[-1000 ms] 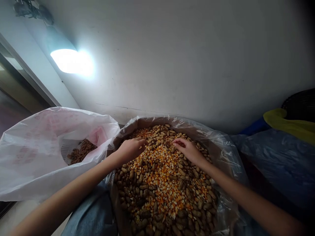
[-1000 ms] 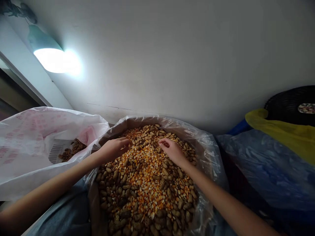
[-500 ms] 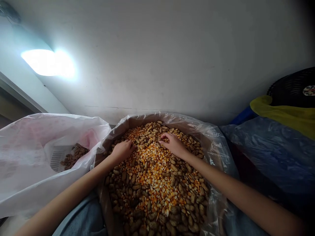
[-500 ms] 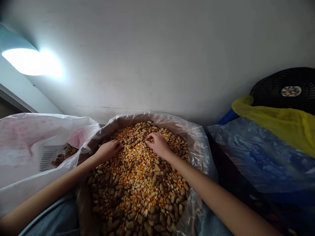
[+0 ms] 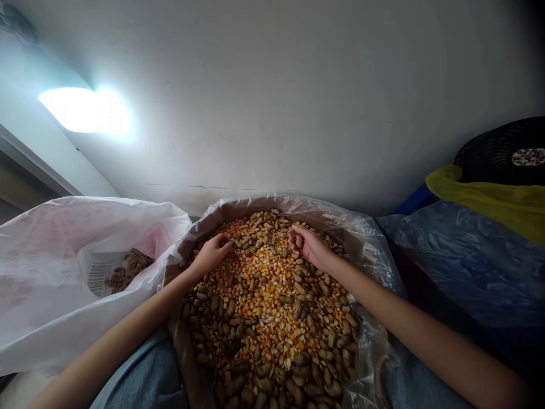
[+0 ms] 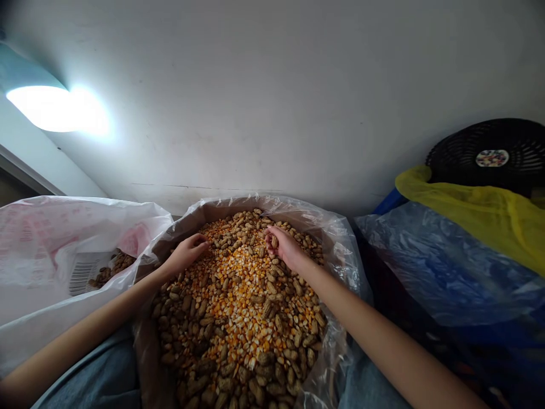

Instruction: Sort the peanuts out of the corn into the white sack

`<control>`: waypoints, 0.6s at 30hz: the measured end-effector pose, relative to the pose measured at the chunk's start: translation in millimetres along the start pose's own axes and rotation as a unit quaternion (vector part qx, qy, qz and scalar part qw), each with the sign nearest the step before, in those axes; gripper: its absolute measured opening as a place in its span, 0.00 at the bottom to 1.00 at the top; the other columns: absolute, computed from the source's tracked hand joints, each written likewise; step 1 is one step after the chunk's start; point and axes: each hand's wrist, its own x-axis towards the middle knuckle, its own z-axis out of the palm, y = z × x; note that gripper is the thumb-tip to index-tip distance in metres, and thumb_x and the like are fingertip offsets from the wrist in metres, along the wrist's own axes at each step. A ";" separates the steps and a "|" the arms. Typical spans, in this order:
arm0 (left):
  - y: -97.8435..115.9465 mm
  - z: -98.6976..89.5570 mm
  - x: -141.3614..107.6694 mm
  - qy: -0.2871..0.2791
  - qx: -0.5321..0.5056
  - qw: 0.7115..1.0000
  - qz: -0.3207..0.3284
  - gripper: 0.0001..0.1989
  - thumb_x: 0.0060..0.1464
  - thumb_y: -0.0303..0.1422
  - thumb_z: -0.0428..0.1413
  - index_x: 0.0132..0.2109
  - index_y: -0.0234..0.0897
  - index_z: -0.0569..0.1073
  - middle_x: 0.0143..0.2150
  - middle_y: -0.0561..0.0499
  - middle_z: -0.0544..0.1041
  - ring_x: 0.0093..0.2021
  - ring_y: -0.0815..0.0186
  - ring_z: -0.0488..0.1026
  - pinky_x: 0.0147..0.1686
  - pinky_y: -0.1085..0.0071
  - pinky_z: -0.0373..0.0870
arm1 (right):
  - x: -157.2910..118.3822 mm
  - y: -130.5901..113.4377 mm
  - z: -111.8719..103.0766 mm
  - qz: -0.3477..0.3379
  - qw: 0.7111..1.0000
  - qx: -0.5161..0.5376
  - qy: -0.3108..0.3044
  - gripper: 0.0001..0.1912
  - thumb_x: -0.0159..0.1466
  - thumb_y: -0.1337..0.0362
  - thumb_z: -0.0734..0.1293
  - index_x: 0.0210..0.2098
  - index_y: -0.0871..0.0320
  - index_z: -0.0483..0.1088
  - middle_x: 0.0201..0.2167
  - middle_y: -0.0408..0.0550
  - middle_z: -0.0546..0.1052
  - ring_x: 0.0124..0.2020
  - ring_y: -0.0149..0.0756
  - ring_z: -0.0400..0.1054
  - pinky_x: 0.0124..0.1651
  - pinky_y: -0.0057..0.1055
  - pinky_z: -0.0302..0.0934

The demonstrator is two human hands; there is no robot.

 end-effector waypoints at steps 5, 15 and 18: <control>1.7 4.4 13.5 0.003 -0.042 0.999 0.014 0.15 0.50 0.30 0.32 0.39 0.34 0.61 0.28 0.50 0.68 0.25 0.70 0.65 0.24 0.75 0.63 | 0.0 -4.1 9.3 -0.008 0.984 -0.174 -0.024 0.16 0.48 0.50 0.62 0.27 0.57 0.65 0.20 0.41 0.64 0.18 0.27 0.55 0.20 0.25 0.46; 2.2 7.3 18.8 -0.064 0.163 0.981 0.080 0.15 0.49 0.41 0.42 0.38 0.36 0.65 0.35 0.45 0.71 0.33 0.61 0.67 0.34 0.69 0.60 | -5.6 -2.0 19.7 -0.053 0.956 -0.285 -0.045 0.09 0.49 0.57 0.63 0.27 0.55 0.66 0.31 0.46 0.66 0.30 0.35 0.60 0.30 0.30 0.52; 1.8 2.7 14.8 -0.047 0.140 0.988 0.055 0.16 0.49 0.44 0.41 0.37 0.38 0.65 0.33 0.48 0.71 0.33 0.62 0.67 0.32 0.71 0.61 | -1.8 0.8 14.3 -0.060 0.976 -0.208 -0.037 0.09 0.48 0.60 0.64 0.27 0.57 0.64 0.30 0.45 0.66 0.33 0.35 0.60 0.35 0.32 0.52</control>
